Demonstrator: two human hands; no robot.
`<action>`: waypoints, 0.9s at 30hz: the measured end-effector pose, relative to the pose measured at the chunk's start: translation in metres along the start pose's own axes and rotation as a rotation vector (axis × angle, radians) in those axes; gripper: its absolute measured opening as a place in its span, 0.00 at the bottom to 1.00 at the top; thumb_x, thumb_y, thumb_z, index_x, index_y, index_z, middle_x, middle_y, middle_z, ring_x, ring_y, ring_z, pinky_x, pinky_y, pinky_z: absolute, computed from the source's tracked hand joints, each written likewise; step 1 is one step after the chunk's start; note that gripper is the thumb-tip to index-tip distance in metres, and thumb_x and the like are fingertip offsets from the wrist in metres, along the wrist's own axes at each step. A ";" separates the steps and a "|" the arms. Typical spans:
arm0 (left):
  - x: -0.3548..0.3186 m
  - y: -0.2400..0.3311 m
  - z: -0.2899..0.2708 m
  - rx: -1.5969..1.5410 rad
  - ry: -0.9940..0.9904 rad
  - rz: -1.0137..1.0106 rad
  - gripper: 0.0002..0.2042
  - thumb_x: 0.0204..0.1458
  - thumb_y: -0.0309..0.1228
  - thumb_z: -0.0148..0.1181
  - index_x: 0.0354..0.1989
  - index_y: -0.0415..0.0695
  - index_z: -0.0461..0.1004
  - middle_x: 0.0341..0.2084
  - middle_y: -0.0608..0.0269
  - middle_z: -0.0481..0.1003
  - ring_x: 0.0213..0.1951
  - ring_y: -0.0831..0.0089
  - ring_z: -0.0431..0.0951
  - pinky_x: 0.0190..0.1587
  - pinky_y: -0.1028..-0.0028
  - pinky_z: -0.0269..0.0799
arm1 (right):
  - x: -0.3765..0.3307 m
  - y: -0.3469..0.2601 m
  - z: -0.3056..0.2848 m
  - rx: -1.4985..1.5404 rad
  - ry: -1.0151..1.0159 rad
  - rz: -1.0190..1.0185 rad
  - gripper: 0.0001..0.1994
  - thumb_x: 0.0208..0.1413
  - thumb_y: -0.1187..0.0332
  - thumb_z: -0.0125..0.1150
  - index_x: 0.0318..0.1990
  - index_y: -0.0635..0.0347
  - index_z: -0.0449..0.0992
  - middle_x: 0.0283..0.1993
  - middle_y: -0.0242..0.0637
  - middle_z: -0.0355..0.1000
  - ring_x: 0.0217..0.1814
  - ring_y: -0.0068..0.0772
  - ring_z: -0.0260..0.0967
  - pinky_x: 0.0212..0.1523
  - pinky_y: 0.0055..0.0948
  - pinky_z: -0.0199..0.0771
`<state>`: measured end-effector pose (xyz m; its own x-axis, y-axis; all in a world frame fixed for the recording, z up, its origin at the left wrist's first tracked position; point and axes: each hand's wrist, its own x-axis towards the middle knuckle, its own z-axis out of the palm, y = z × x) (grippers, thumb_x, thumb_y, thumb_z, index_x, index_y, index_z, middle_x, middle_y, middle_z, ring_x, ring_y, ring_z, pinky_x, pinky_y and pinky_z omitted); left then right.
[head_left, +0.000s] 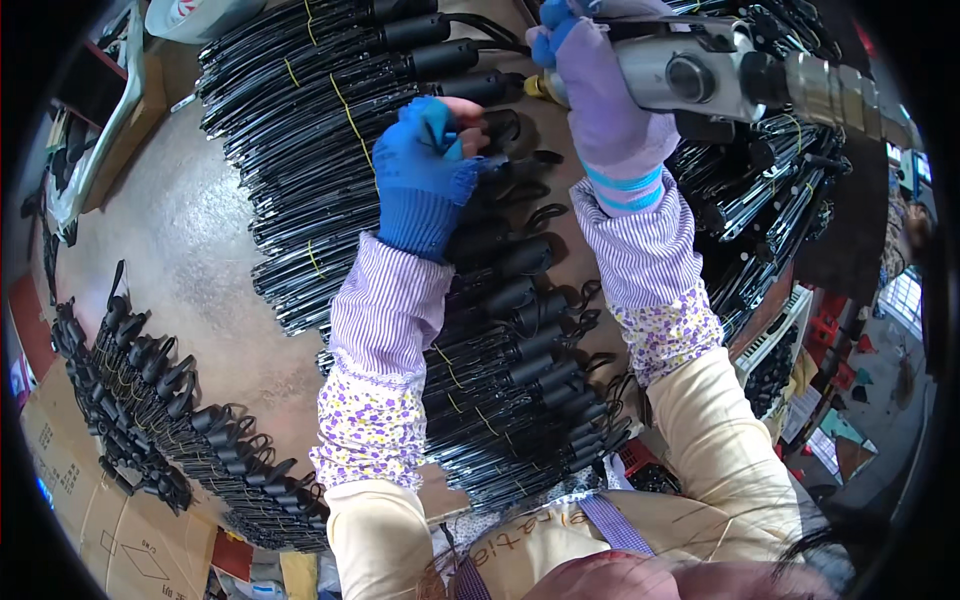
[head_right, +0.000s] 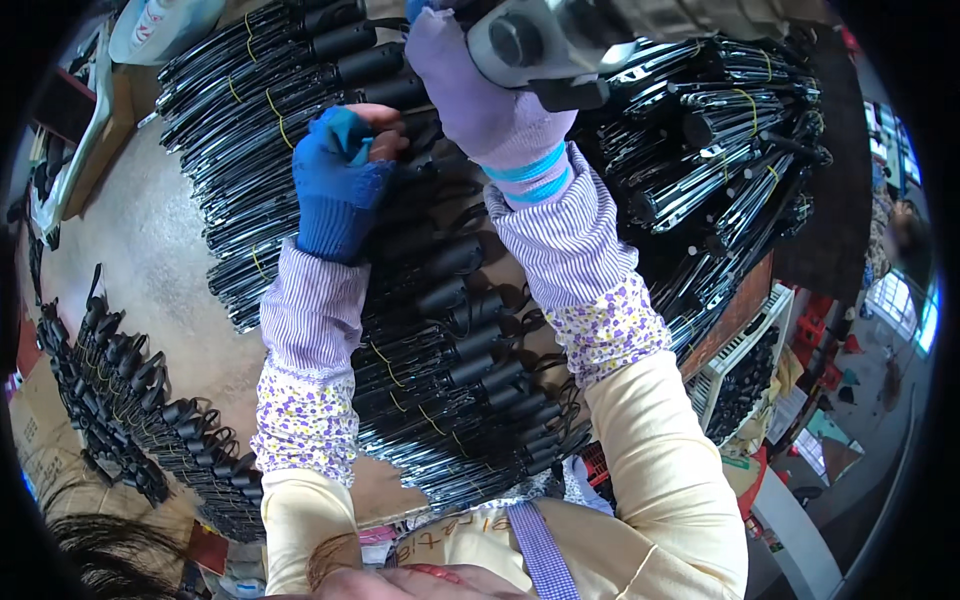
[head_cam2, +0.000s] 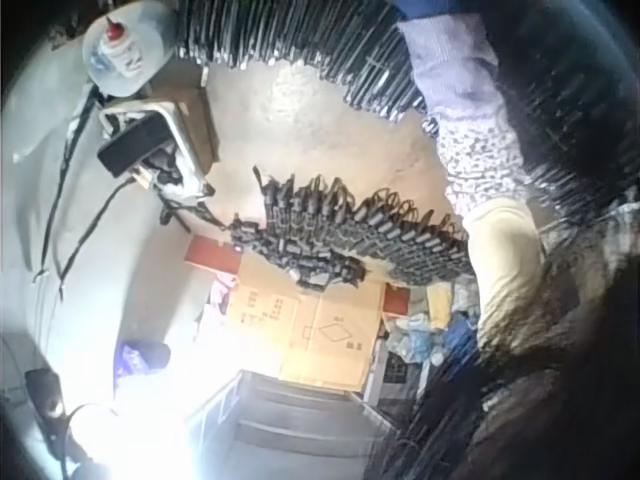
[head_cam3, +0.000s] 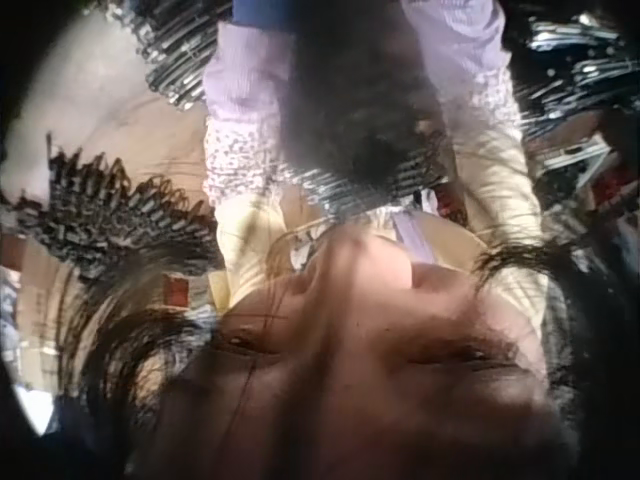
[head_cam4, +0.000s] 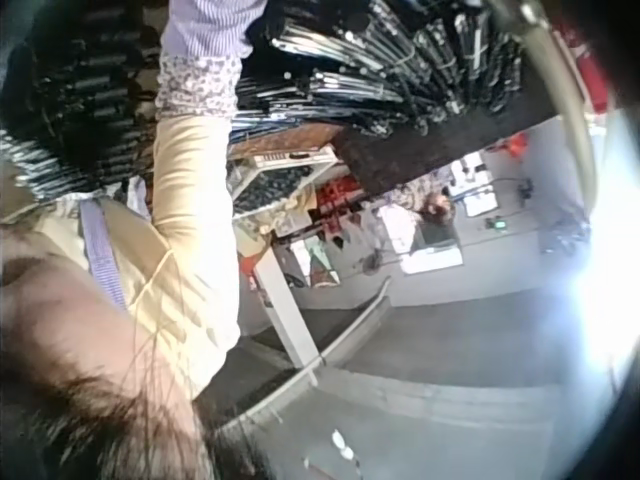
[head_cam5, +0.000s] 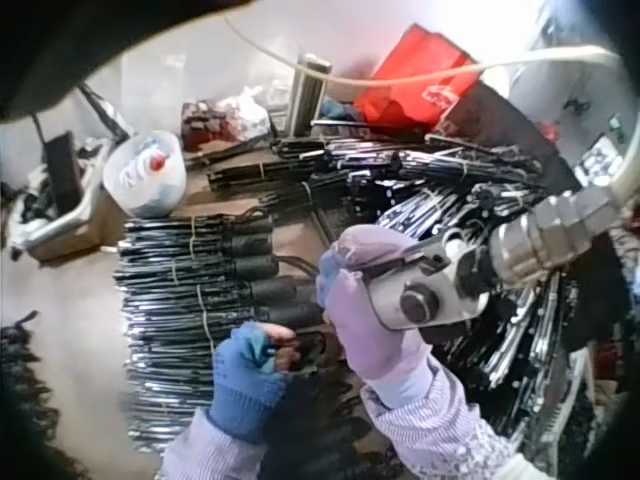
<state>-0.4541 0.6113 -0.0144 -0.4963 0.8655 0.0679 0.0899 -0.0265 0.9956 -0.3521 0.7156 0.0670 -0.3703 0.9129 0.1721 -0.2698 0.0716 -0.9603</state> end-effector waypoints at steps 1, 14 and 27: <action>0.000 0.006 -0.003 -0.038 0.029 -0.072 0.10 0.44 0.17 0.64 0.35 0.41 0.76 0.29 0.61 0.78 0.28 0.73 0.79 0.33 0.77 0.75 | 0.001 0.001 -0.001 -0.006 0.000 -0.006 0.10 0.49 0.80 0.56 0.40 0.60 0.71 0.29 0.31 0.70 0.28 0.25 0.65 0.33 0.24 0.70; 0.052 -0.005 -0.056 0.120 0.247 -0.060 0.06 0.49 0.20 0.62 0.35 0.38 0.76 0.28 0.59 0.79 0.28 0.72 0.80 0.34 0.79 0.76 | 0.026 0.055 -0.004 -0.418 0.010 -0.413 0.13 0.49 0.77 0.60 0.43 0.62 0.72 0.40 0.35 0.73 0.38 0.26 0.69 0.40 0.23 0.71; 0.045 -0.014 -0.078 0.111 0.256 -0.112 0.07 0.49 0.18 0.61 0.36 0.36 0.76 0.29 0.57 0.78 0.30 0.71 0.81 0.36 0.78 0.76 | 0.005 0.079 -0.010 -0.095 0.155 -0.221 0.11 0.47 0.77 0.66 0.40 0.63 0.77 0.36 0.33 0.77 0.35 0.24 0.73 0.43 0.20 0.74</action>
<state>-0.5455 0.6116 -0.0203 -0.7089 0.7052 -0.0144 0.1088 0.1294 0.9856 -0.3663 0.7298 -0.0105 -0.1692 0.9209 0.3512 -0.2413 0.3068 -0.9207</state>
